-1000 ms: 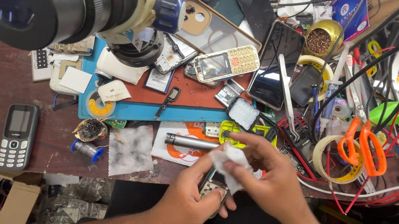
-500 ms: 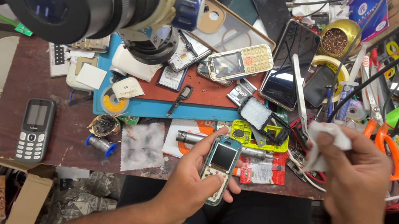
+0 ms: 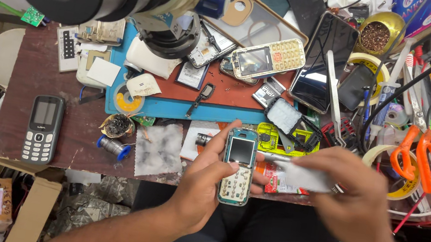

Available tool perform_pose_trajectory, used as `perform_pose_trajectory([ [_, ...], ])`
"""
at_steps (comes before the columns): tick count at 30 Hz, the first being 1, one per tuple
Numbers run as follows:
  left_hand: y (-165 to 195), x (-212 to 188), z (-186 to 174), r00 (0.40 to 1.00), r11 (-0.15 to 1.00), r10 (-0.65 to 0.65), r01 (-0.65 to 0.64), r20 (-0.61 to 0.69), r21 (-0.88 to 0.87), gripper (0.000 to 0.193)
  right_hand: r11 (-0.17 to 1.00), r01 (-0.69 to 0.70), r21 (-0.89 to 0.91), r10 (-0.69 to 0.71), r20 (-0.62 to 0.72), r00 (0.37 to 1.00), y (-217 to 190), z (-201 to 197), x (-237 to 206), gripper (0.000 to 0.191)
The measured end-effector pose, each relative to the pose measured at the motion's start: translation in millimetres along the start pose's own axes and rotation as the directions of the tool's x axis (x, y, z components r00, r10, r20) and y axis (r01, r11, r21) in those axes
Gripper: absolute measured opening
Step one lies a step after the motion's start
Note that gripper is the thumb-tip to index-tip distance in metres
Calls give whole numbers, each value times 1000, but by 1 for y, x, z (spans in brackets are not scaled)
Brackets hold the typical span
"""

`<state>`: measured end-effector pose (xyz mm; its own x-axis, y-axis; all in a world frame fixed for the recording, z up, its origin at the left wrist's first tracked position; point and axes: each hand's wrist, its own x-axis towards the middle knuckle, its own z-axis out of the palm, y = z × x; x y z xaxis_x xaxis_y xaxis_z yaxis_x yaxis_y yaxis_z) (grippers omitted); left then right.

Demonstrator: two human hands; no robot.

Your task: The person disassembles a feature phone, removes the battery and keypad, and wipes the interior frame with a cloth. They then reassemble the phone by placing the keypad and battery back into the frame.

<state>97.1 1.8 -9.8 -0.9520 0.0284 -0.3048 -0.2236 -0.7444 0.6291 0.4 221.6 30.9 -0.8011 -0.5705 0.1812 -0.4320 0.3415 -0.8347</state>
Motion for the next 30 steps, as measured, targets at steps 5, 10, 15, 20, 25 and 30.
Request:
perform_pose_trajectory([
  [5,-1,-1,-2,1000,991,10,-11,-9,-133,78,838,443,-319,-389,220,895,-5,27,2,41],
  [10,4,0,0,997,997,68,-69,-34,-27,80,959,248,-136,-230,137,964,1,15,-3,20],
  [15,7,-5,6,961,958,276,-276,3,74,77,985,-102,141,38,401,915,16,29,-4,21],
  [20,4,-12,9,928,918,370,-372,40,139,75,748,-534,394,328,480,814,31,85,-25,25],
  [25,-2,-13,8,938,923,346,-339,-5,183,77,700,-552,453,316,497,808,31,99,-34,29],
  [30,-5,-11,5,933,919,359,-349,-24,183,78,712,-532,458,269,521,810,31,98,-36,27],
])
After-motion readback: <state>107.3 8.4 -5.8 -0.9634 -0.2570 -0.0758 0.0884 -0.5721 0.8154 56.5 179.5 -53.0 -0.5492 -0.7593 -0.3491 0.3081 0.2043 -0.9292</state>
